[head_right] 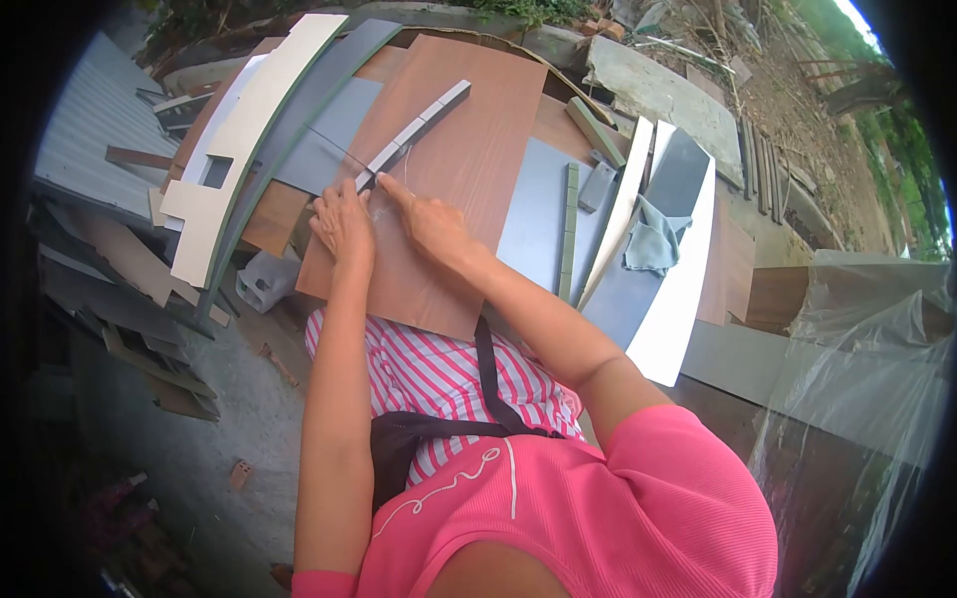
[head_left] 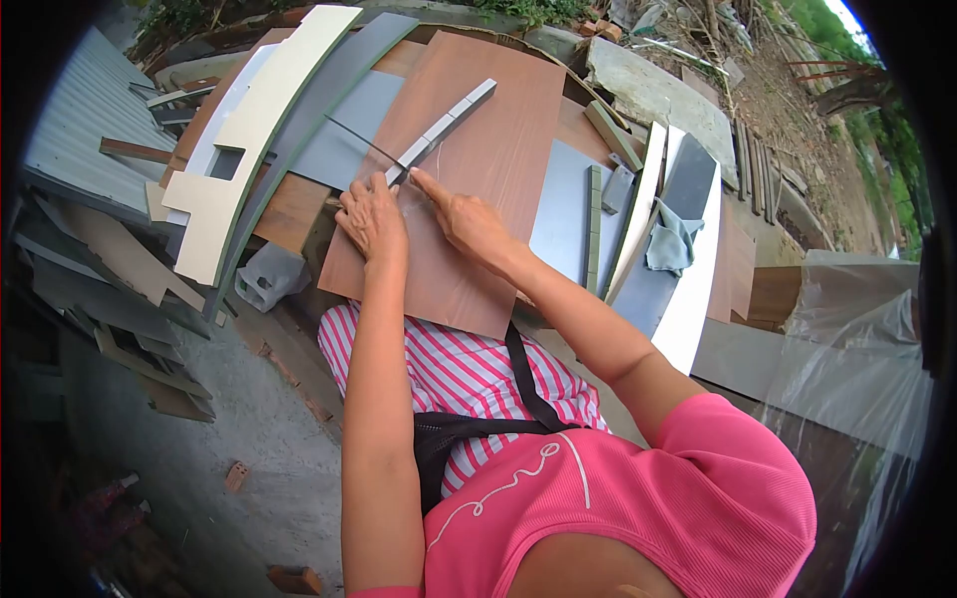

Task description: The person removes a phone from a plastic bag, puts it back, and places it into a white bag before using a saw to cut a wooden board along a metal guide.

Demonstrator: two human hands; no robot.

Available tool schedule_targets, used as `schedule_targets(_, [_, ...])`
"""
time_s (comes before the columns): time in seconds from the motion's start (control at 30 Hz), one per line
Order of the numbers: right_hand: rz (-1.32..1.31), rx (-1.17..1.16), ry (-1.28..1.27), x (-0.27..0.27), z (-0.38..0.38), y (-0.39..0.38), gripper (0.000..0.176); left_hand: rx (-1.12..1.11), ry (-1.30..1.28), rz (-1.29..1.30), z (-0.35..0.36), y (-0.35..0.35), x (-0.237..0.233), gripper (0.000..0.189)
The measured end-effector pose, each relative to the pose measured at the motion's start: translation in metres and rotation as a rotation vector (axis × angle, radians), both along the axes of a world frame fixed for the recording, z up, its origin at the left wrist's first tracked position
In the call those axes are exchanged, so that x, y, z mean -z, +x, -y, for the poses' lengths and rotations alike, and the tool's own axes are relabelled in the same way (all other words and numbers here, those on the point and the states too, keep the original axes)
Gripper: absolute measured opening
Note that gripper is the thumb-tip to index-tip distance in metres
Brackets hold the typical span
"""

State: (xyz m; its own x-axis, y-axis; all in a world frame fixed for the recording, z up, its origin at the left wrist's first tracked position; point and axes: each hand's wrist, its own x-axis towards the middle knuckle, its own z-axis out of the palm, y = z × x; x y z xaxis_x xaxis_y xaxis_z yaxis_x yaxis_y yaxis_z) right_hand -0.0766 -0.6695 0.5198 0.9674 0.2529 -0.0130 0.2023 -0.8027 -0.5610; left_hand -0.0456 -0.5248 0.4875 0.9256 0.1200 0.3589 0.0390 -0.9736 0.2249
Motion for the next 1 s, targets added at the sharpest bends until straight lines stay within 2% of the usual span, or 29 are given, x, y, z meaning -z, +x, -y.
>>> schedule_targets(0.13, [0.037, -0.009, -0.011, 0.008, -0.003, 0.007, 0.057, -0.013, -0.006, 0.079, -0.002, 0.005, 0.014, 0.02])
schedule_targets(0.27, [0.089, -0.071, 0.048, 0.014, 0.025, -0.034, 0.053, 0.07, -0.043, 0.114, -0.008, 0.007, 0.021, 0.027])
schedule_targets(0.3, [0.1, -0.072, 0.058, 0.01, 0.032, -0.047, 0.052, 0.051, -0.195, -0.029, -0.006, 0.014, 0.024, 0.03])
schedule_targets(0.37, [0.026, -0.022, 0.032, 0.006, 0.043, -0.071, 0.051, 0.047, -0.187, -0.031, -0.008, 0.012, 0.026, 0.03])
schedule_targets(0.43, [0.085, -0.058, 0.04, 0.009, 0.046, -0.079, 0.05, 0.078, -0.141, 0.027, -0.007, 0.012, 0.023, 0.03])
schedule_targets(0.5, [-0.043, 0.01, -0.084, -0.003, 0.042, -0.078, 0.049, 0.086, -0.147, -0.019, -0.01, 0.012, 0.019, 0.031])
schedule_targets(0.63, [0.037, -0.049, -0.105, 0.005, 0.024, -0.031, 0.048, 0.125, -0.124, -0.012, -0.013, 0.013, 0.022, 0.03])
schedule_targets(0.73, [0.062, -0.065, 0.04, 0.014, -0.001, -0.001, 0.047, 0.117, -0.111, 0.013, -0.012, 0.01, 0.02, 0.029])
schedule_targets(0.87, [0.059, -0.059, 0.064, 0.011, -0.001, -0.006, 0.046, 0.095, -0.096, 0.001, -0.011, 0.01, 0.021, 0.028])
schedule_targets(1.0, [0.047, -0.038, 0.02, 0.004, 0.022, -0.051, 0.047, 0.085, -0.087, 0.029, -0.01, 0.013, 0.025, 0.028])
